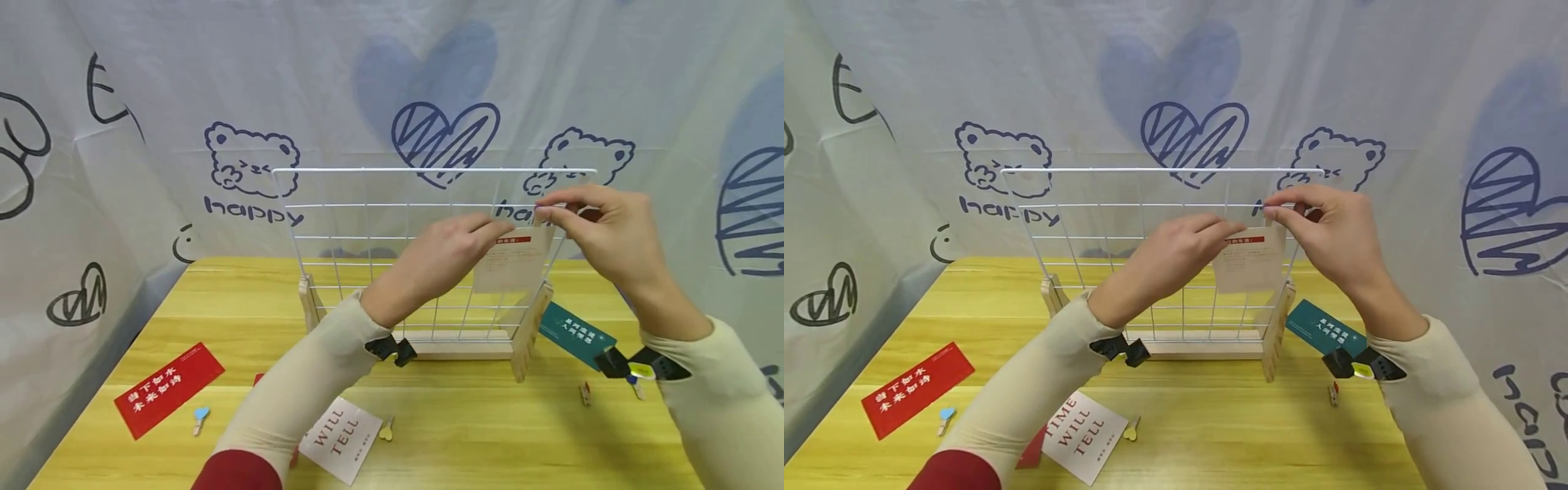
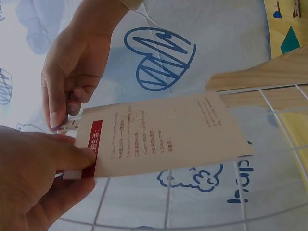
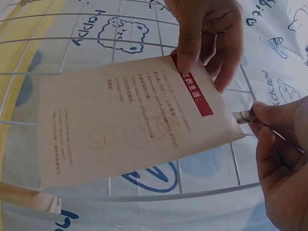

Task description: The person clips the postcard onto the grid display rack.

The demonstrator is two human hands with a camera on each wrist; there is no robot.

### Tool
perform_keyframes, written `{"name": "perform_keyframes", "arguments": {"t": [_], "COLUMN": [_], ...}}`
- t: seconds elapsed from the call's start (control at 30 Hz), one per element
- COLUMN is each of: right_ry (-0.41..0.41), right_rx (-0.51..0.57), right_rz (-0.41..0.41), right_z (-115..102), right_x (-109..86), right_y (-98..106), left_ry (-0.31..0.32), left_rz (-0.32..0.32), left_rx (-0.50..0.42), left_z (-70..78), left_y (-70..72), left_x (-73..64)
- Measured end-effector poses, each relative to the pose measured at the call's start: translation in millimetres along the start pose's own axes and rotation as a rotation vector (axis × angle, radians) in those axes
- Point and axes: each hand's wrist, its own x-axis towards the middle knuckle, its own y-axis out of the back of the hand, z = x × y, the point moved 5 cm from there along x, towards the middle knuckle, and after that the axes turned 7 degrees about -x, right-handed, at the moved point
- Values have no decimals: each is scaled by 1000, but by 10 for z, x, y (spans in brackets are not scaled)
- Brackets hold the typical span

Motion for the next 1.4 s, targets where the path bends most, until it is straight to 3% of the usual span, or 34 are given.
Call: {"name": "perform_keyframes", "arguments": {"t": [0.17, 0.37, 0.47, 0.63, 0.73, 0.93, 1.23, 1.4], "right_ry": [-58, -75, -76, -88, -81, -21, -33, -37], "right_rx": [58, 189, 231, 172, 143, 137, 66, 15], "right_rz": [54, 137, 183, 171, 154, 198, 243, 251], "right_z": [15, 23, -9, -36, -15, -5, 19, -3], "right_x": [61, 141, 171, 193, 205, 238, 216, 175], "right_y": [54, 119, 155, 130, 70, -22, -109, -151], "left_ry": [15, 21, 16, 16, 20, 9, -33, -52], "left_rz": [24, 77, 70, 66, 88, 155, 271, 300], "left_rx": [62, 95, 112, 169, 235, 353, 406, 404], "left_z": [18, 24, 27, 28, 24, 9, -15, -32], "left_y": [49, 105, 115, 127, 130, 82, -5, -34], "left_x": [71, 148, 182, 239, 260, 262, 223, 214]}}
